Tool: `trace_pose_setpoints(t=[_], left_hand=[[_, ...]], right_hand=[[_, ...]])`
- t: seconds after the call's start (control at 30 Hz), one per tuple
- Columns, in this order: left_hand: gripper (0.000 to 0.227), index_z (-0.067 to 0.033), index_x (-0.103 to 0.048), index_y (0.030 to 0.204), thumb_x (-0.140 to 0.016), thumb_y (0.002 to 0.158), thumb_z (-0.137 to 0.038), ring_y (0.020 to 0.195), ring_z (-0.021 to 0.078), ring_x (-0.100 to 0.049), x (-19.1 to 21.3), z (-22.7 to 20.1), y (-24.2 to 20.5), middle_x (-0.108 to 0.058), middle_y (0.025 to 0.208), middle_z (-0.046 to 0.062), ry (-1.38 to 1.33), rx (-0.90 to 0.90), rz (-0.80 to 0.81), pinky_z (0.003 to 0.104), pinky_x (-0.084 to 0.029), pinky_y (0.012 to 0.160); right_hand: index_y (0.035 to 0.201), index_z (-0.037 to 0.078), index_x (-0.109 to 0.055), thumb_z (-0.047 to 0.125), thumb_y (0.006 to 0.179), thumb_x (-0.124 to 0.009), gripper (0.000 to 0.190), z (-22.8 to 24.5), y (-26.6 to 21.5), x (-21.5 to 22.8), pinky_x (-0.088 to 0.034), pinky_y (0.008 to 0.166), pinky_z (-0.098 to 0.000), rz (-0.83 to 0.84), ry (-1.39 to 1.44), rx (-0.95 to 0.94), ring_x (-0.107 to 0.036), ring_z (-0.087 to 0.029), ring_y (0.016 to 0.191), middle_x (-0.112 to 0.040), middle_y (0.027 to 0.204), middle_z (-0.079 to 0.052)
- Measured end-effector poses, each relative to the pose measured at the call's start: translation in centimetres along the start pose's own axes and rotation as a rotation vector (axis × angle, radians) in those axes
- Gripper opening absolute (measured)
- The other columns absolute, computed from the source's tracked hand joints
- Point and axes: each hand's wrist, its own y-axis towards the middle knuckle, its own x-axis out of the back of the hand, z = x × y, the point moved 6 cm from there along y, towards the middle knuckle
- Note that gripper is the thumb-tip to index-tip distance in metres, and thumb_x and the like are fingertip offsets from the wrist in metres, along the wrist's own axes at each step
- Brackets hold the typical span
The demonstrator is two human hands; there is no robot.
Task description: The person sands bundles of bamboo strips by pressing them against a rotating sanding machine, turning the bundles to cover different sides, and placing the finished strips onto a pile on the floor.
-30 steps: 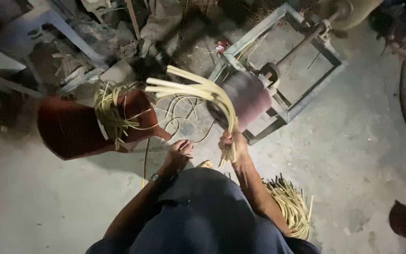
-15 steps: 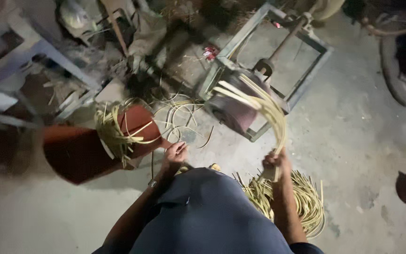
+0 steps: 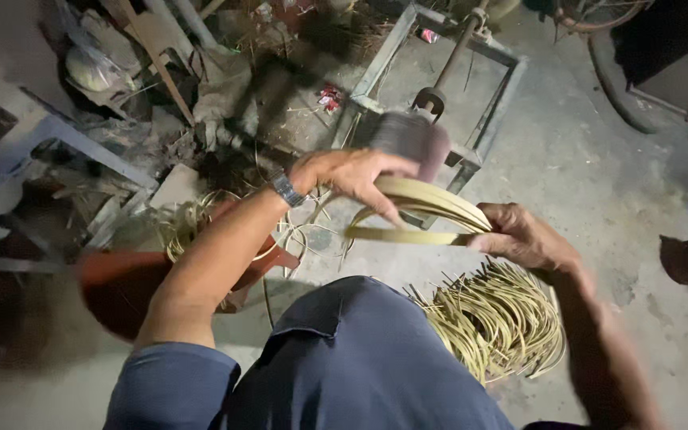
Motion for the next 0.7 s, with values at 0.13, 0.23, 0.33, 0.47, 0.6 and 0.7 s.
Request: trace_pose_setpoints(t=[0.13,0.23,0.33,0.47,0.6,0.7], left_hand=[[0.065,-0.0013,-0.070,0.133,-0.090,0.081,-0.035,0.106,0.0208,-0.075,-3.9,1.0,-1.7,-0.079,0.118,0.011,-0.449,-0.231,0.219,0.035,-0.058,0.099],[0.043,-0.0003,-0.076,0.113,-0.087,0.083,-0.029,0.087,0.0161,-0.073,-5.5,1.8,-2.7,-0.078,0.100,0.010,-0.531,-0.217,0.133,0.031,-0.061,0.080],[0.036,-0.0022,-0.072,0.111,-0.085,0.085,-0.023,0.073,0.0119,-0.066,-4.4,2.8,-4.0,-0.073,0.093,0.008,-0.719,-0.206,-0.176,0.027,-0.055,0.064],[0.023,-0.0026,-0.071,0.110,-0.078,0.091,-0.015,0.076,0.0117,-0.071,-5.6,4.4,-4.8,-0.076,0.093,0.007,-1.070,-0.283,-0.568,0.026,-0.061,0.068],[0.024,-0.0021,-0.072,0.118,-0.070,0.098,-0.016,0.075,0.0082,-0.068,-8.6,6.9,-6.2,-0.073,0.093,0.003,-1.100,-0.212,-0.883,0.023,-0.058,0.065],[0.026,0.0009,-0.074,0.122,-0.070,0.102,-0.015,0.080,0.0058,-0.063,-9.0,7.9,-7.4,-0.072,0.098,0.003,-0.985,-0.149,-0.982,0.022,-0.052,0.065]], right_hand=[[0.113,0.007,-0.075,0.045,0.070,-0.083,0.057,3.9,1.4,0.9,-0.064,0.072,-0.0305,0.070,-0.222,0.070,-0.079,-0.018,0.078,-0.082,0.090,0.001],[0.117,0.009,-0.073,0.036,0.082,-0.070,0.044,6.2,2.9,2.4,-0.059,0.085,-0.0399,0.088,-0.390,0.095,-0.076,-0.025,0.091,-0.079,0.105,-0.007],[0.124,0.006,-0.070,0.036,0.093,-0.063,0.043,10.6,1.9,3.8,-0.057,0.094,-0.0447,-0.387,-0.874,0.308,-0.070,-0.032,0.105,-0.071,0.124,-0.016],[0.146,0.002,-0.048,0.062,0.109,-0.038,0.072,8.1,2.4,-1.7,-0.049,0.099,-0.0452,-0.856,-0.077,0.114,-0.058,-0.027,0.125,-0.059,0.137,-0.021],[0.125,0.003,-0.065,0.021,0.105,-0.057,0.028,5.1,9.1,-15.2,-0.056,0.089,-0.0325,-0.517,0.876,0.146,-0.066,-0.014,0.099,-0.070,0.110,-0.004],[0.121,0.004,-0.067,0.021,0.105,-0.056,0.025,4.1,9.3,-16.8,-0.060,0.082,-0.0314,-0.521,0.915,0.146,-0.069,-0.013,0.090,-0.071,0.103,-0.004]])
